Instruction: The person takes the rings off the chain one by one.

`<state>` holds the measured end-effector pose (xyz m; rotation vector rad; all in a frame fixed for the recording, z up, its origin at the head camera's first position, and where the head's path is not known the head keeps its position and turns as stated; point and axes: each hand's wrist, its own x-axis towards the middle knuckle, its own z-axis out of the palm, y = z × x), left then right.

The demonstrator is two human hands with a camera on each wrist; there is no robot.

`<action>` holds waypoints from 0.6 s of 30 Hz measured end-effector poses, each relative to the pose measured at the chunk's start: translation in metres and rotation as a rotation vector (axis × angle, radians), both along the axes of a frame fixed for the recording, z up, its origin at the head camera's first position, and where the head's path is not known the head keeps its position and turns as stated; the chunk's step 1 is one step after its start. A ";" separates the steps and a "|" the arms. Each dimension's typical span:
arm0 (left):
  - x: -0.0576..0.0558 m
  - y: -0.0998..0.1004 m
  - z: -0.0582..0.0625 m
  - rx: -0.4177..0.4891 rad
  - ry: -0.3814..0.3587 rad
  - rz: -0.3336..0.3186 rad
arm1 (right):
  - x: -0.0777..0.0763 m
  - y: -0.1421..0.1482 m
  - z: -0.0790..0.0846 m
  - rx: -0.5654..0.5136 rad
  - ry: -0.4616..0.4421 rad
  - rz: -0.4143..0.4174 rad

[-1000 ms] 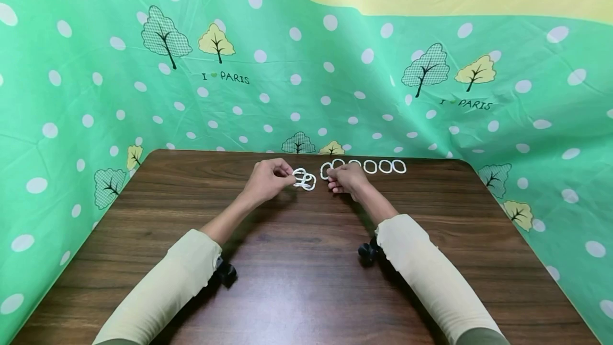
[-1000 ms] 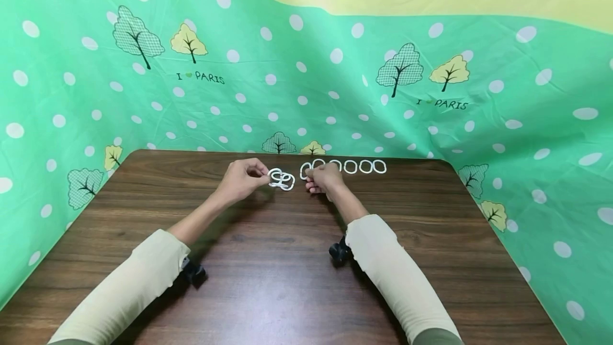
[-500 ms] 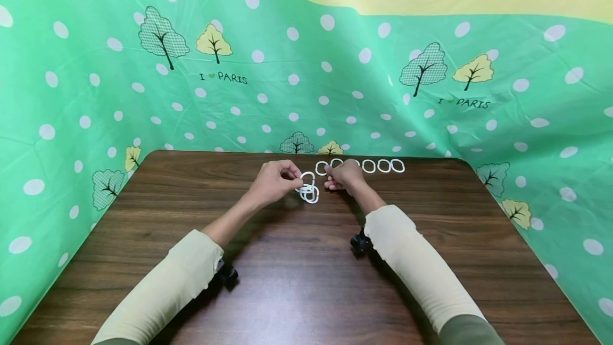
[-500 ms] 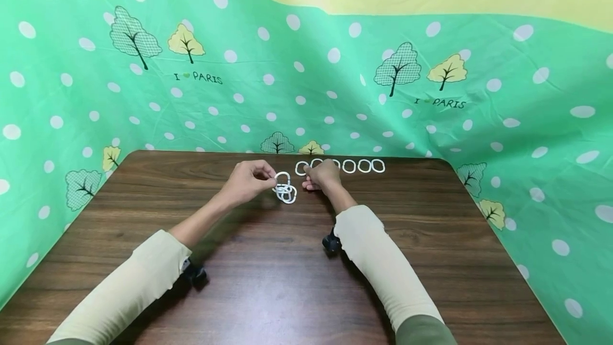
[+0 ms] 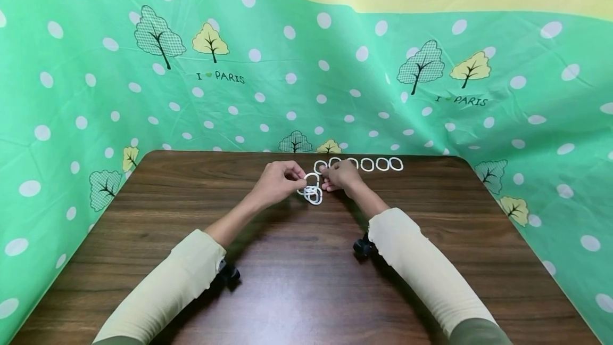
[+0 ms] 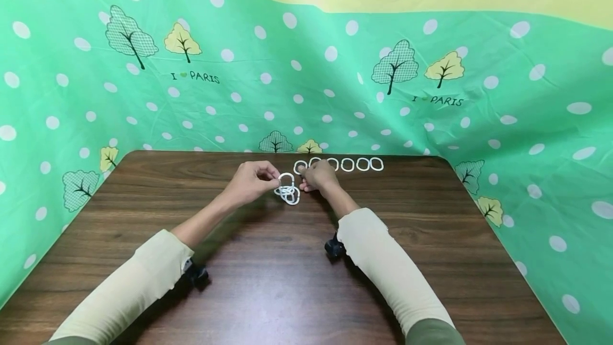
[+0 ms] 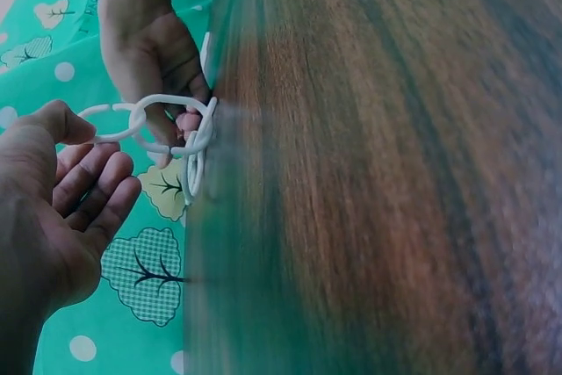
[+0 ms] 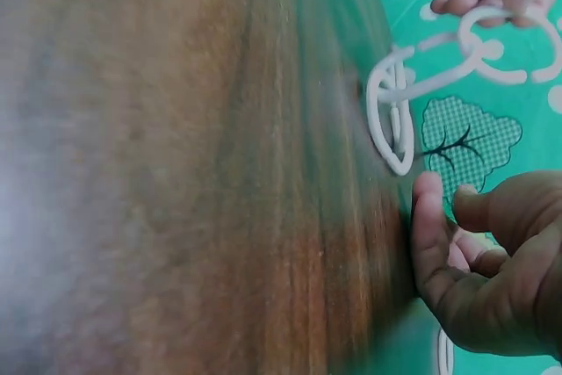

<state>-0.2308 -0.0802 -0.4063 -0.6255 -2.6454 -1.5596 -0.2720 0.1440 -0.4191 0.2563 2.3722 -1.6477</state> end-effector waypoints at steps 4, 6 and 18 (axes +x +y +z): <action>0.000 0.001 0.000 0.003 -0.003 -0.005 | 0.006 0.001 0.001 0.045 0.028 0.085; 0.000 0.001 0.000 0.005 -0.002 -0.006 | 0.008 0.002 0.002 0.058 0.036 0.111; -0.003 -0.001 -0.002 0.012 0.008 -0.004 | 0.018 0.001 0.011 0.076 0.122 0.183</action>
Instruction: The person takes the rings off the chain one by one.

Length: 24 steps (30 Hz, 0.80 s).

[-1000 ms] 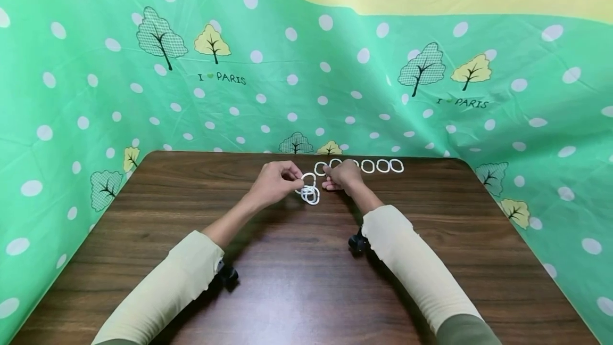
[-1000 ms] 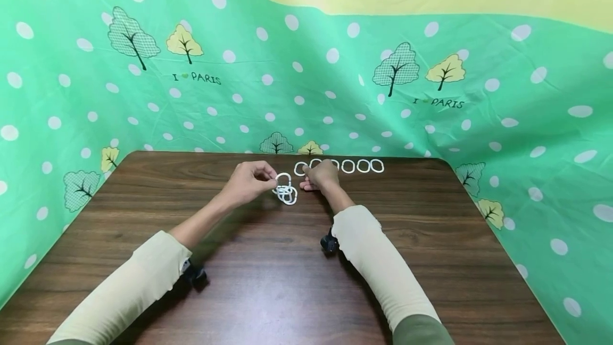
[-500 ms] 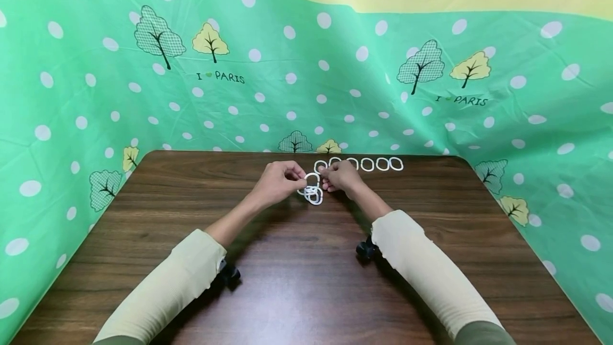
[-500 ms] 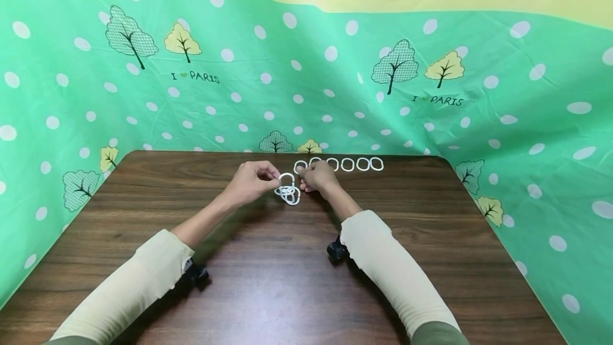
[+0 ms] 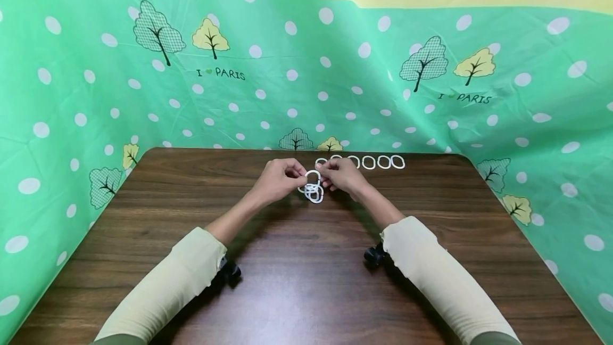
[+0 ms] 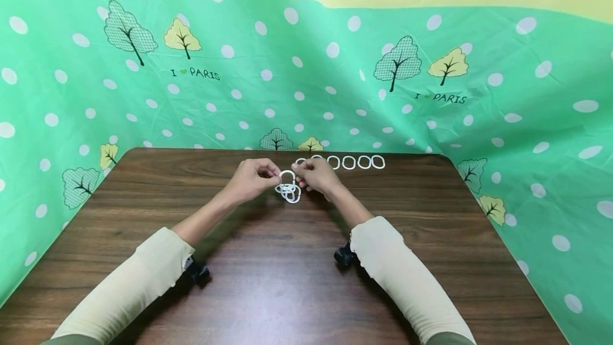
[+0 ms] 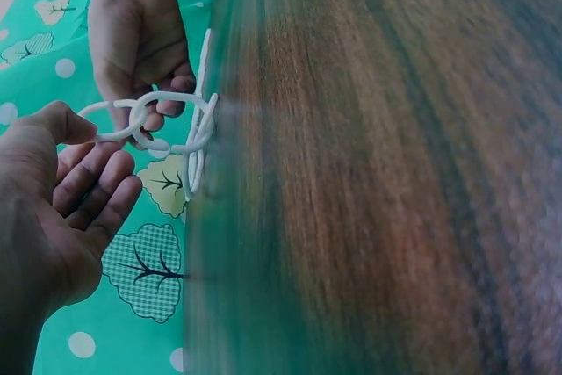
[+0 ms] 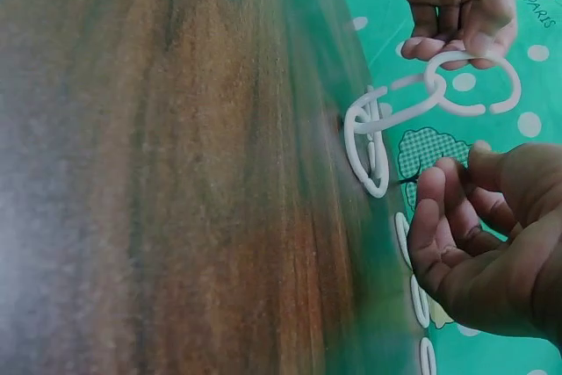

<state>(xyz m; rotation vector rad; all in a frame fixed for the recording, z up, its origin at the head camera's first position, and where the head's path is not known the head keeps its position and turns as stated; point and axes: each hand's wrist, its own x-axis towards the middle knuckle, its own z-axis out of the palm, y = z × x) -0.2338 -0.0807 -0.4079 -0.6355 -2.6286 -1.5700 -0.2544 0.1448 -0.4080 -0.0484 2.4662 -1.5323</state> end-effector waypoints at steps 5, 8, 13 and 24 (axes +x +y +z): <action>-0.001 0.000 0.000 -0.001 0.003 -0.003 | 0.004 0.003 0.002 -0.021 0.058 0.030; -0.001 0.000 0.001 0.001 0.002 -0.004 | 0.007 0.005 0.003 -0.033 0.108 0.054; -0.001 -0.001 0.002 0.004 -0.005 -0.013 | 0.013 0.004 0.009 -0.058 0.178 0.092; -0.001 0.002 0.002 -0.005 -0.001 -0.029 | 0.023 0.002 0.019 -0.051 0.273 0.173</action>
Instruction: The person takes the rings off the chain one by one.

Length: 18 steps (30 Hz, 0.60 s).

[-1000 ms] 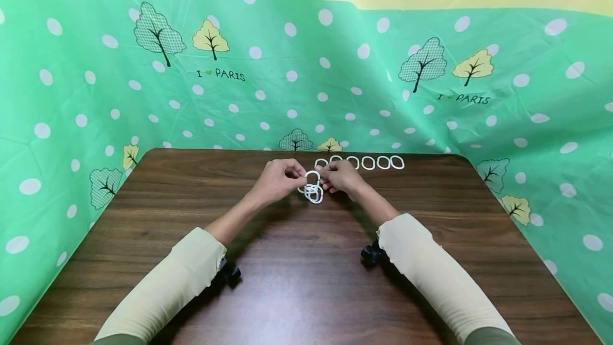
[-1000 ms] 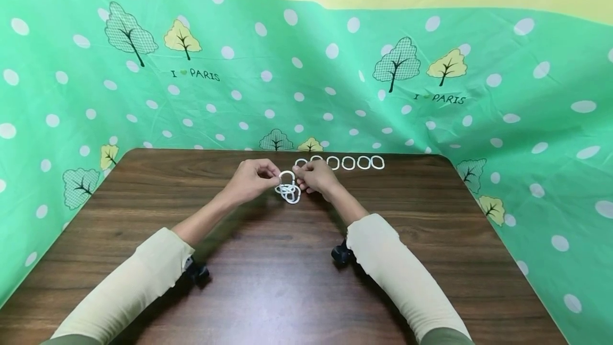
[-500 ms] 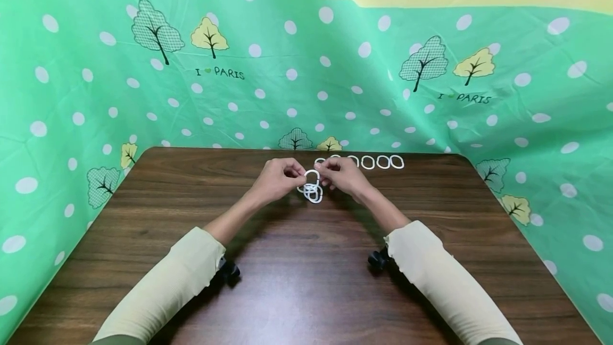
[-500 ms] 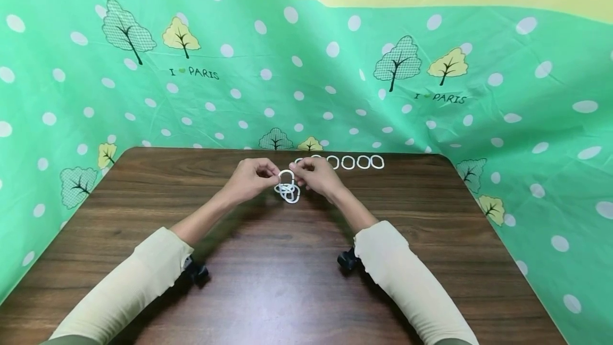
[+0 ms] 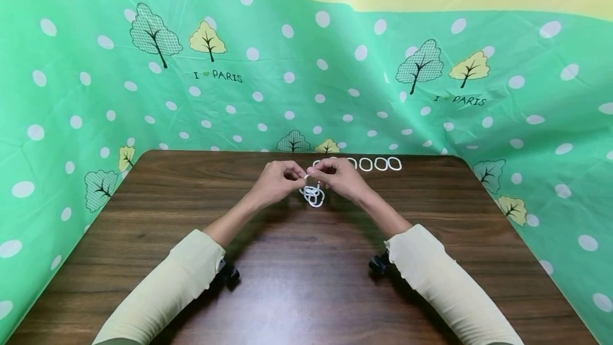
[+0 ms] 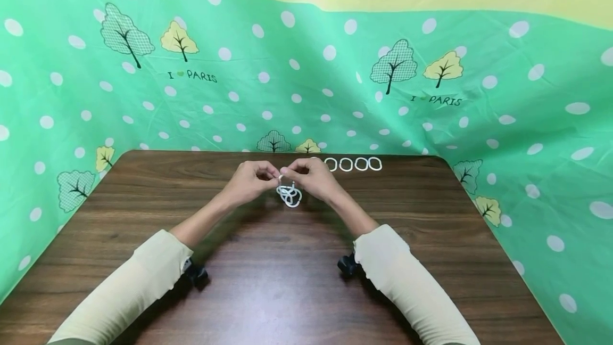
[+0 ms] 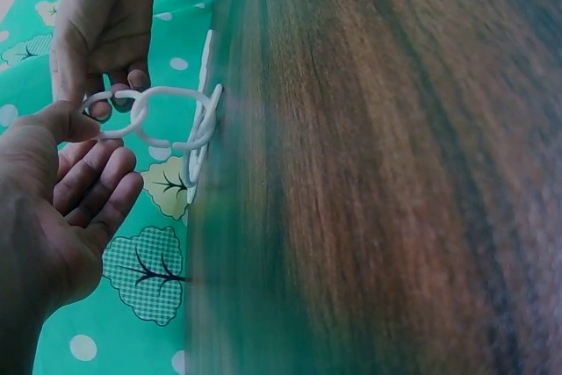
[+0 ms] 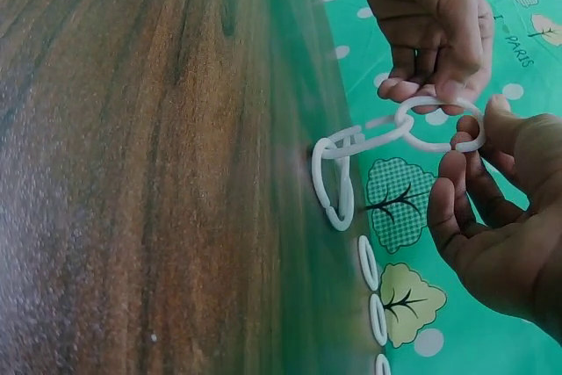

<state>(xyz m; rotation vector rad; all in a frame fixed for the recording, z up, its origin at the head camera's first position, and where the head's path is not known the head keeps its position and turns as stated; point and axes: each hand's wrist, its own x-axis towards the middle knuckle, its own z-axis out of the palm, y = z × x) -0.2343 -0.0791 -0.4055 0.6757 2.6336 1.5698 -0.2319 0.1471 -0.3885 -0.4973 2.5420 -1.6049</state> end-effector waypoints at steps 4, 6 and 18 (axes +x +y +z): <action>0.000 0.000 -0.001 -0.002 0.000 -0.009 | 0.001 0.000 0.001 0.014 0.005 0.014; 0.000 0.000 -0.001 0.002 -0.002 -0.013 | 0.001 0.001 0.002 0.014 0.004 0.022; 0.001 0.000 -0.002 0.005 -0.018 -0.031 | 0.004 0.002 0.003 0.103 0.034 0.013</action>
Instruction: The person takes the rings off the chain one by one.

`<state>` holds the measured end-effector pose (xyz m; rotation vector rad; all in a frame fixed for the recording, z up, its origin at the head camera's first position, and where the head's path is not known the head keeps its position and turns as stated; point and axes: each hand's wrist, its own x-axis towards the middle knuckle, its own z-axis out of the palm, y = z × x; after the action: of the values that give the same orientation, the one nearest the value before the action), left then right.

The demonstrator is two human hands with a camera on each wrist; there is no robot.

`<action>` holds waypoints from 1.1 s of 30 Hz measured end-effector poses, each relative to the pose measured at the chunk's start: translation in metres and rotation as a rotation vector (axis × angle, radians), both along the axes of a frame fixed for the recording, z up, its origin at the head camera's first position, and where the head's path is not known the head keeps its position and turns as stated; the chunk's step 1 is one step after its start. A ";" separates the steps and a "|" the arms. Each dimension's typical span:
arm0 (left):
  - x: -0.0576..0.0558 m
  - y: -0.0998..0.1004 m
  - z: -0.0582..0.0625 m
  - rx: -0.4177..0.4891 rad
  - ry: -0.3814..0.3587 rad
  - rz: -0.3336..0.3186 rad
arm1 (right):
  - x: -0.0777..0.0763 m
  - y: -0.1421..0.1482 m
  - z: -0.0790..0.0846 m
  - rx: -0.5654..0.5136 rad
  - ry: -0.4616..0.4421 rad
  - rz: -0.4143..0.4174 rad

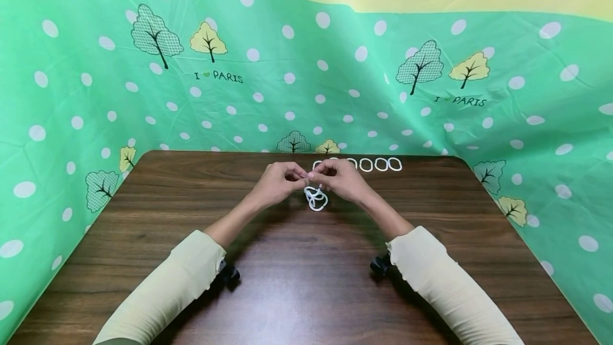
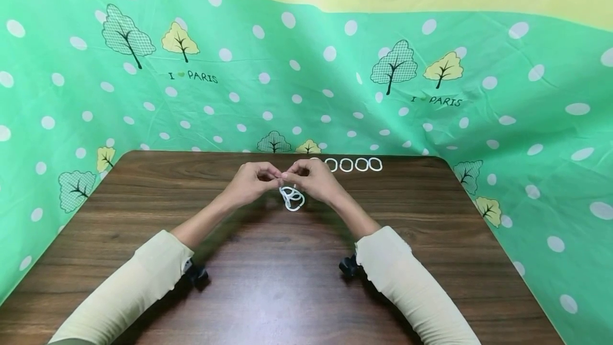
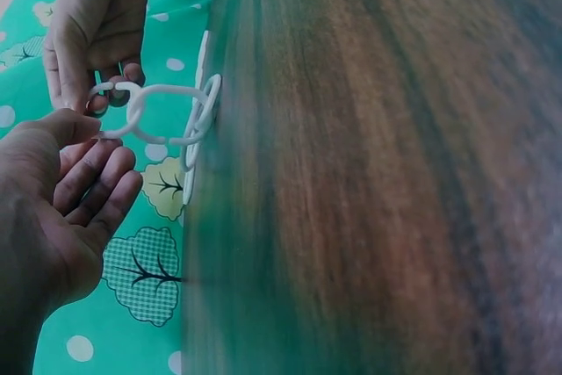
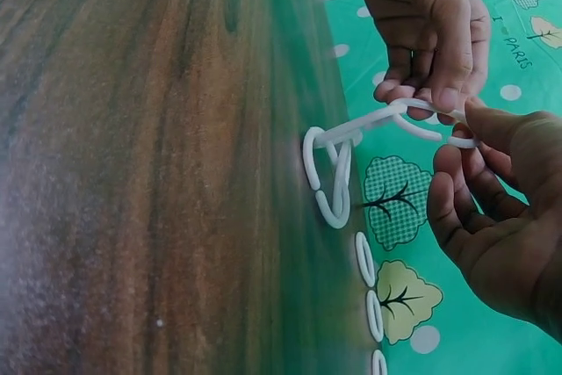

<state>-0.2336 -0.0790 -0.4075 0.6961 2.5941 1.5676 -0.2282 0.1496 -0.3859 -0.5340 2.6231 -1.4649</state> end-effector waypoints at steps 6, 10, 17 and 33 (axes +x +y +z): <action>0.000 -0.001 -0.005 -0.039 0.010 0.015 | 0.001 0.003 -0.003 0.017 0.032 -0.034; 0.000 -0.003 -0.008 -0.060 0.004 0.018 | 0.001 0.005 -0.004 0.001 0.052 -0.061; 0.003 -0.004 -0.010 -0.072 -0.019 -0.009 | 0.000 0.006 -0.006 -0.037 0.020 -0.117; 0.006 0.003 -0.012 -0.050 -0.074 -0.057 | 0.001 0.010 -0.007 -0.156 -0.076 -0.124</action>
<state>-0.2275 -0.0756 -0.4196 0.6882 2.5287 1.4776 -0.2270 0.1592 -0.3934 -0.3259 2.5391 -1.7004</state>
